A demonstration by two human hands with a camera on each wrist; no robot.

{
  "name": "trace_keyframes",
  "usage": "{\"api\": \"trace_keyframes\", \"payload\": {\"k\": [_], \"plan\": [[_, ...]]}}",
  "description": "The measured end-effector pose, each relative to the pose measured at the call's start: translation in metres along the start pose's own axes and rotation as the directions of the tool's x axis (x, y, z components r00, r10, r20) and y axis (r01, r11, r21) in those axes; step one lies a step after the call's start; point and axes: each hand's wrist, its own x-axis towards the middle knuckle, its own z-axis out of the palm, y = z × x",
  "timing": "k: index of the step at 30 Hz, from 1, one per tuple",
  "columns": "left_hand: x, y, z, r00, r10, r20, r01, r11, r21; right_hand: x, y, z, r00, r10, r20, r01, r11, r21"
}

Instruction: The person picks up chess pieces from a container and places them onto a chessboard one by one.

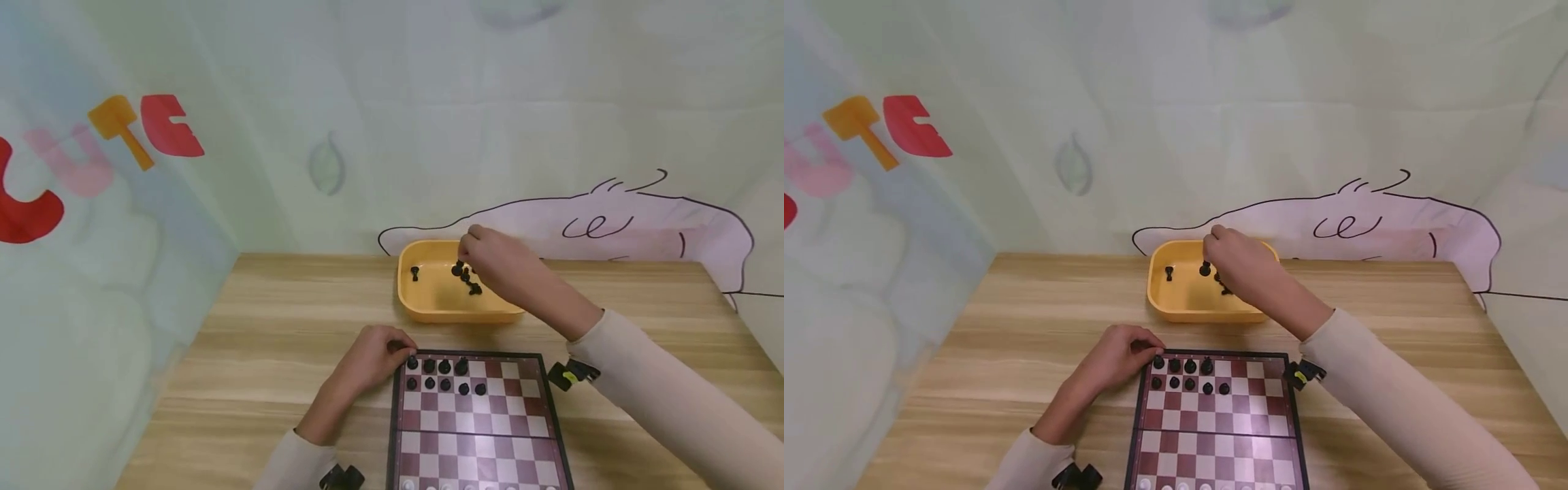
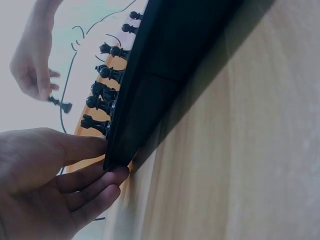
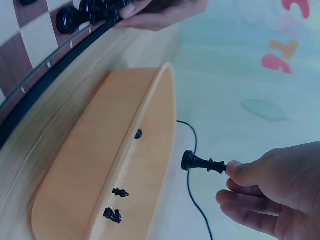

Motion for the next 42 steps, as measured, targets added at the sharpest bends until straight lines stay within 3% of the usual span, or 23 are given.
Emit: {"api": "trace_keyframes", "payload": {"k": [10,16,24,32,42], "plan": [[-0.003,-0.001,-0.001,1.0,0.013,-0.019,-0.013,1.0,-0.006,-0.039,-0.005,-0.009,0.997,-0.013,-0.076,0.018,0.998,0.066],[-0.004,-0.005,-0.001,1.0,0.017,-0.022,-0.018,1.0,-0.009,-0.051,-0.014,-0.01,0.996,-0.042,-0.082,0.044,0.999,0.023],[-0.003,-0.005,0.002,1.0,-0.006,-0.007,0.006,1.0,-0.016,-0.069,-0.021,-0.005,0.994,-0.051,-0.096,0.057,0.996,0.063],[-0.002,-0.003,0.0,1.0,-0.01,-0.002,0.01,1.0,-0.009,-0.084,-0.03,0.002,0.996,-0.049,-0.075,0.057,0.993,0.1],[-0.001,-0.001,0.002,1.0,-0.015,0.004,0.015,1.0,-0.02,-0.101,-0.039,0.018,0.999,-0.037,0.013,0.035,0.99,0.139]]}}
